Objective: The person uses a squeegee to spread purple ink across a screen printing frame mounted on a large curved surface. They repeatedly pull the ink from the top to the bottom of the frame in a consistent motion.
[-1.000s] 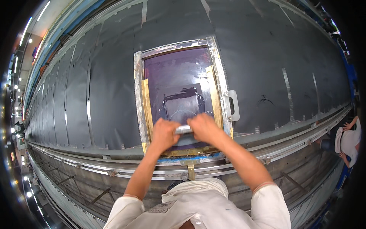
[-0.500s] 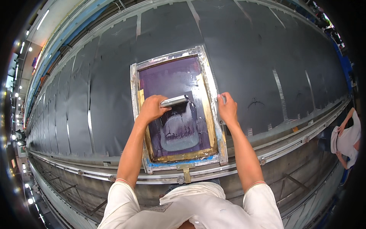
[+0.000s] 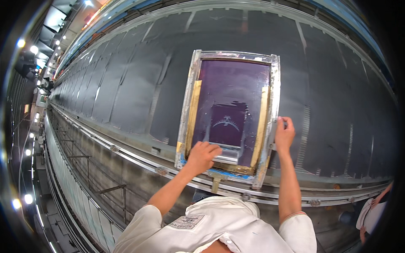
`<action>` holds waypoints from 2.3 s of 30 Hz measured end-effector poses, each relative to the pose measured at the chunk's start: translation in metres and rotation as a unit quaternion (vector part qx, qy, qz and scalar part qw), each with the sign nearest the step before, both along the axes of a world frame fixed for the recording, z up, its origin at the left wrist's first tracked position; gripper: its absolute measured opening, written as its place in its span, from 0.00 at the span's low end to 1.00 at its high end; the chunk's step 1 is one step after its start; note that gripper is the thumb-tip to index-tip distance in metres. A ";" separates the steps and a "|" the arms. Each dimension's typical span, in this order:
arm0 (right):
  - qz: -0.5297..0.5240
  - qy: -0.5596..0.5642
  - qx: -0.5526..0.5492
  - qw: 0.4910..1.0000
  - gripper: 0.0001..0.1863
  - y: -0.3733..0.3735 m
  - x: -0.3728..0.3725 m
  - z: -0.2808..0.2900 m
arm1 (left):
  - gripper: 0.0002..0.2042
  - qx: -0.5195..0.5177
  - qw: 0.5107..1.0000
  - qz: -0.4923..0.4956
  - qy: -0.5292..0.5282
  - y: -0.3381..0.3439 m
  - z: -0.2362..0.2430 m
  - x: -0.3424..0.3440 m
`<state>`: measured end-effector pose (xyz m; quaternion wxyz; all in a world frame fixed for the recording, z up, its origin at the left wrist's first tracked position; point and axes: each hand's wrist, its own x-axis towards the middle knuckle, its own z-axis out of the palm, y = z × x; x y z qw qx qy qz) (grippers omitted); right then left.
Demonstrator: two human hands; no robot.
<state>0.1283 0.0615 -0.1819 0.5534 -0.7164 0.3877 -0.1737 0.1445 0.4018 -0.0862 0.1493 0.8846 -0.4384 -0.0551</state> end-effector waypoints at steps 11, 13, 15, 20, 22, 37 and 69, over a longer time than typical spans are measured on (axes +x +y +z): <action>0.002 -0.010 -0.048 0.999 0.13 -0.001 0.002 0.013 | 0.12 0.050 0.991 -0.113 -0.052 -0.016 0.035 0.043; -0.004 -0.011 -0.083 0.996 0.13 0.000 0.002 0.012 | 0.14 0.064 0.979 -0.189 -0.038 -0.023 0.043 0.064; -0.005 -0.004 -0.123 0.992 0.14 -0.004 0.005 0.011 | 0.13 0.041 0.964 -0.261 -0.037 -0.042 0.041 0.077; -0.001 0.049 -0.106 0.993 0.14 0.001 0.009 0.023 | 0.09 0.050 0.899 -0.435 -0.034 -0.119 0.016 0.071; -0.005 0.048 -0.093 0.995 0.14 0.000 0.007 0.022 | 0.09 0.070 0.892 -0.445 -0.022 -0.122 0.013 0.070; 0.041 -0.005 -0.054 0.998 0.13 0.001 0.013 0.015 | 0.18 -0.015 0.888 0.423 0.181 0.088 0.025 0.029; 0.292 -0.043 -0.211 0.932 0.21 0.023 0.066 0.097 | 0.09 -0.016 0.995 -0.014 0.098 -0.060 0.011 0.157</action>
